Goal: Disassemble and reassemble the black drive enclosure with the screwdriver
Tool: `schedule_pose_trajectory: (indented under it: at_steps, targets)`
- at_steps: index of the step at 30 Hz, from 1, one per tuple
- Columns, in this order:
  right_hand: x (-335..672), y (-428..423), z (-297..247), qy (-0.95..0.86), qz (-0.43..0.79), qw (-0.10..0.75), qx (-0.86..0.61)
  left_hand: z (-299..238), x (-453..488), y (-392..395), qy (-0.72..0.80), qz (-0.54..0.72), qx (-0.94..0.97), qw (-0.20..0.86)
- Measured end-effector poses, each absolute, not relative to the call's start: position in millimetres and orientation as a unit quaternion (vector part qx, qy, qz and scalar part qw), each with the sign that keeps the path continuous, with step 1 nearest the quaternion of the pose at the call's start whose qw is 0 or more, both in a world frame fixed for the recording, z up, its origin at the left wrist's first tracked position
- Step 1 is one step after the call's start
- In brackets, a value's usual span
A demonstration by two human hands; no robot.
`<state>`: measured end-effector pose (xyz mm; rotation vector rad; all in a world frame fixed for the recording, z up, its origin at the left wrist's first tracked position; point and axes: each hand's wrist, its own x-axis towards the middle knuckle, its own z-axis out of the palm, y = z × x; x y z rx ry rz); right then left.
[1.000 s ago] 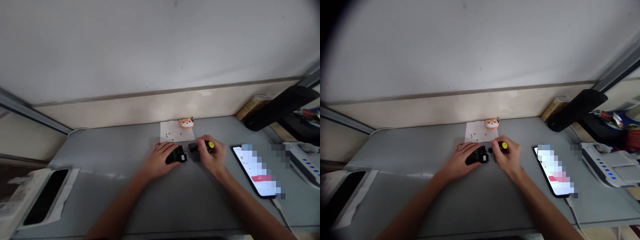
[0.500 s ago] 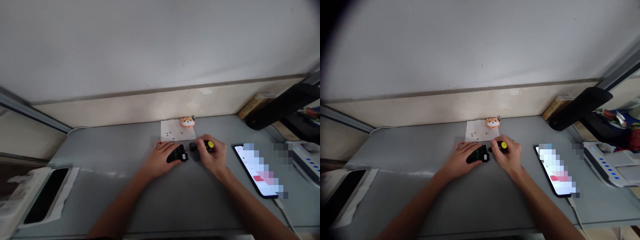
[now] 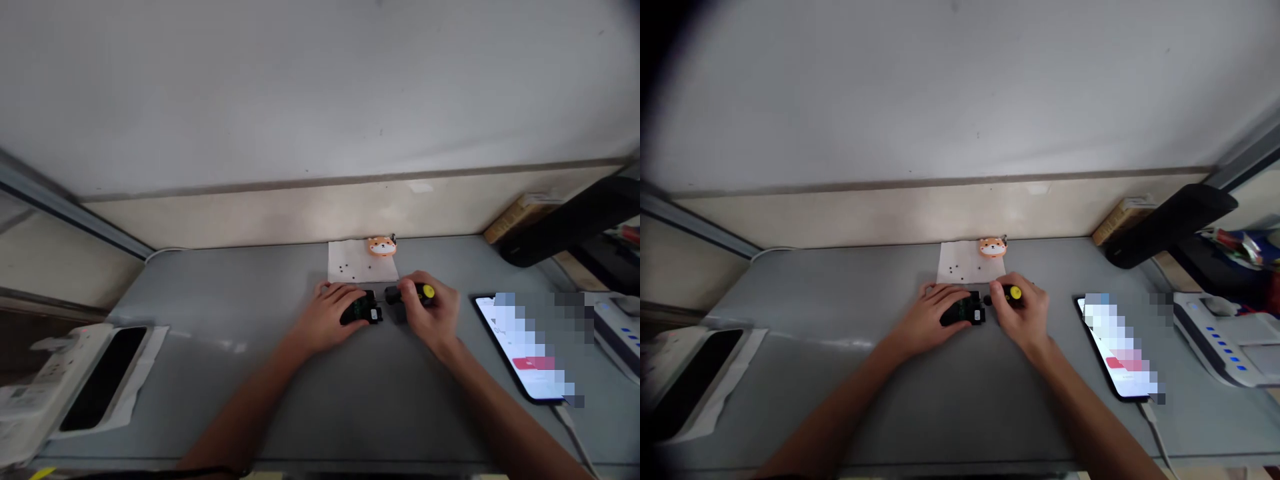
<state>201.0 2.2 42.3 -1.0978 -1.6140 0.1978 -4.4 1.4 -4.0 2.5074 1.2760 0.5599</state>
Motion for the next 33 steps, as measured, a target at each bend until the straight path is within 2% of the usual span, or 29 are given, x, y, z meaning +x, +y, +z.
schedule_pose_trajectory:
  at_steps: [15, 17, 22, 29, 33]
  targets:
    - [182.4, 18.7, 47.1, -0.663, 0.156, 0.530, -0.505, -12.1, -5.5, 2.3, 0.411, 0.234, 0.872, 0.128]
    - [174.6, 27.1, 48.9, -0.659, 0.214, 0.545, -0.472, -11.7, -6.5, 2.0, 0.405, 0.237, 0.875, 0.122]
    - [162.9, 35.5, 42.8, -0.563, 0.468, 0.582, -0.353, -10.8, -6.7, 1.3, 0.406, 0.231, 0.878, 0.107]
    - [170.4, 29.0, 31.6, -0.502, 0.513, 0.618, -0.322, -13.6, -6.3, 1.5, 0.402, 0.233, 0.880, 0.099]
    - [172.1, 28.2, 38.0, -0.487, 0.563, 0.592, -0.308, -14.7, -7.1, 1.5, 0.398, 0.244, 0.879, 0.095]
